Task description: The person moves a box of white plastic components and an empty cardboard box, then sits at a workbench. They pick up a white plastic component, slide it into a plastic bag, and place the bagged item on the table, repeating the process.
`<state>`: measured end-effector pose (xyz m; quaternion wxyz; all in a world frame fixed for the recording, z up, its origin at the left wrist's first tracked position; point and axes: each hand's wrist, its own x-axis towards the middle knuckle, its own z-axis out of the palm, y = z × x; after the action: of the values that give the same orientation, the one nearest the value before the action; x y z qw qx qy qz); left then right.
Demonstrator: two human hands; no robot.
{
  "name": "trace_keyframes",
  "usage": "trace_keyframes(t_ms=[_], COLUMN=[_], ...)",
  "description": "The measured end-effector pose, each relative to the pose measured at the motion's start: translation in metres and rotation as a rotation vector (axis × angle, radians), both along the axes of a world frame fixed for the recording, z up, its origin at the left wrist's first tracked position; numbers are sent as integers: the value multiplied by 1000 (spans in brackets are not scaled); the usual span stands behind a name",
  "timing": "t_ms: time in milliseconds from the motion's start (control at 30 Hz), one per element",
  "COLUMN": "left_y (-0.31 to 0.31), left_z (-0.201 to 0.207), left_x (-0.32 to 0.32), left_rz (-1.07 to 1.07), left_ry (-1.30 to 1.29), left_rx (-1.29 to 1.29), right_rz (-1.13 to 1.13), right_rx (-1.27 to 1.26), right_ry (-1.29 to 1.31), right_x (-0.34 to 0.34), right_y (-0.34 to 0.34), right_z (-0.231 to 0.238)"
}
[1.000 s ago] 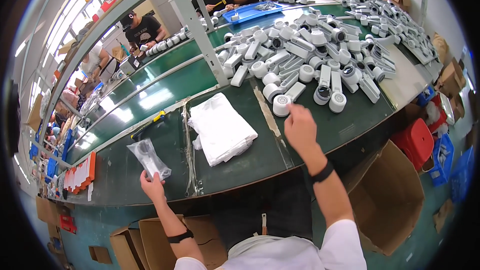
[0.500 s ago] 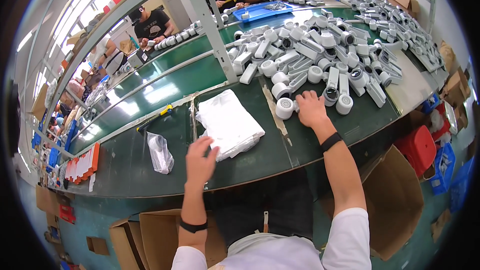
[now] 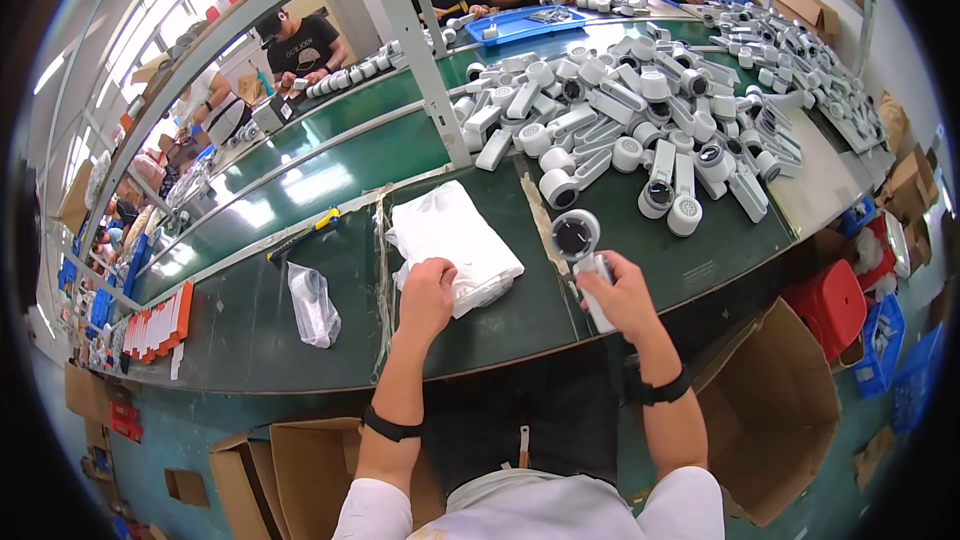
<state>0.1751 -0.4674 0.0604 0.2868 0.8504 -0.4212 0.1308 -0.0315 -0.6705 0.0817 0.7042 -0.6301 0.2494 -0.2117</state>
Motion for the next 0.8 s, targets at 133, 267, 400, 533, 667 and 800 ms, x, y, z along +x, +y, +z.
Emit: trace_keyframes(t_ms=[133,267,400,533,667,800], left_y=[-5,-5,3,7,-2,-3], left_z=[11,14,22,10,18,20], left_x=[-11,-15,-20,-10,-18,-26], left_rz=[-31,-84,-98,-126,-43,-64], left_ry=[146,187,294,115,477,694], left_rx=[-191,-346,-213,-192,-455,-558], right_rz=[82,160,217,246,259,265], right_rx=[90,197,219,245,257,264], right_ry=[-58,-66,-7,9,8,8], right_x=[4,8,7,8,4,2], right_y=[26,50,62,68,67,72], right_z=[-3,-1,-5,-10,-14,-11])
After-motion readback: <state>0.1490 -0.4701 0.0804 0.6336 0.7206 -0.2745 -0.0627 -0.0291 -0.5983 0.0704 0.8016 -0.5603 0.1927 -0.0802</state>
